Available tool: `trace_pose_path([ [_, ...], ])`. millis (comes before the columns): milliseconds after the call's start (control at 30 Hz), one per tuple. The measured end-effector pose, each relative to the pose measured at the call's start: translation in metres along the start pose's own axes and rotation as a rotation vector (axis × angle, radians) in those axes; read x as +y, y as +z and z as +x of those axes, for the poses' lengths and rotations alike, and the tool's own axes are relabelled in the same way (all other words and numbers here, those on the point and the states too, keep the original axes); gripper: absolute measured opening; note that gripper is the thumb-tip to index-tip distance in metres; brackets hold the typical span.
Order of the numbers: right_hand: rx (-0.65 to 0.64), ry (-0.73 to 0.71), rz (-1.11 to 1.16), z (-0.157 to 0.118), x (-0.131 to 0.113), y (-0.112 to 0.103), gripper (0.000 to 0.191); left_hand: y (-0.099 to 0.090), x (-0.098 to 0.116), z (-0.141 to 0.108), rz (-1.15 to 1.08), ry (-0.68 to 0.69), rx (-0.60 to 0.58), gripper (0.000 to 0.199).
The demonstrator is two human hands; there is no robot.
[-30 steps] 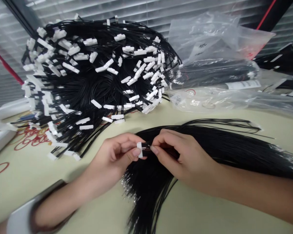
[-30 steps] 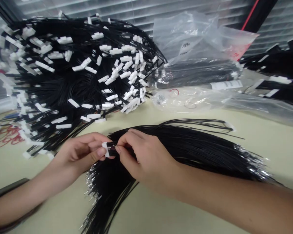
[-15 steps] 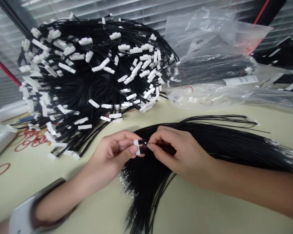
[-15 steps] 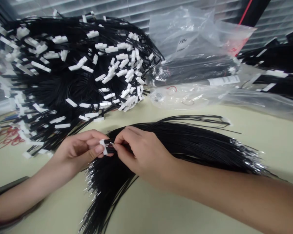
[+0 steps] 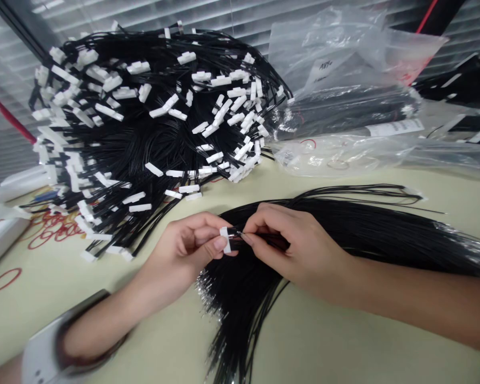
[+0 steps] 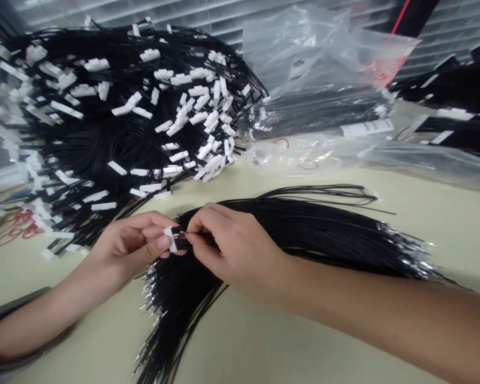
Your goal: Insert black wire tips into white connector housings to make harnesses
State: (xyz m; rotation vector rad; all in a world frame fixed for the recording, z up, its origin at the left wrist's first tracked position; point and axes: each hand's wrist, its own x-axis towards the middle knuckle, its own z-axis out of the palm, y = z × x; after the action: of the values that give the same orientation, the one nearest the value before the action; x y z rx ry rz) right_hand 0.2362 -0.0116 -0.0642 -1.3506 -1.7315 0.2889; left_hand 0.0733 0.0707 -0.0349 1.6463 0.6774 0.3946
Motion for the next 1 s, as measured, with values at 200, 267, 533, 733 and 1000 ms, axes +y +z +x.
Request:
trace_pose_path([
  [200, -0.013, -0.031, 0.005, 0.0002, -0.001, 0.0001, 0.008, 0.0013, 0.0016, 0.0034, -0.001, -0.001, -0.008, 0.006],
  [267, -0.023, -0.037, 0.002, 0.0001, -0.001, 0.0002, 0.008, 0.001, 0.0005, 0.0045, -0.001, 0.007, -0.015, 0.006],
  [533, -0.035, -0.046, 0.0, -0.0023, 0.0008, 0.0026, 0.01, 0.0017, -0.0033, 0.0024, 0.037, 0.038, -0.002, 0.005],
  [733, 0.029, -0.07, 0.016, 0.0004, -0.0009, -0.0021, 0.009, 0.0014, 0.0012, 0.004, 0.019, 0.026, -0.013, 0.005],
  [1000, 0.142, -0.255, -0.18, -0.0001, 0.0047, 0.0006, 0.015, -0.0053, -0.0023, 0.0092, -0.097, -0.034, -0.016, 0.007],
])
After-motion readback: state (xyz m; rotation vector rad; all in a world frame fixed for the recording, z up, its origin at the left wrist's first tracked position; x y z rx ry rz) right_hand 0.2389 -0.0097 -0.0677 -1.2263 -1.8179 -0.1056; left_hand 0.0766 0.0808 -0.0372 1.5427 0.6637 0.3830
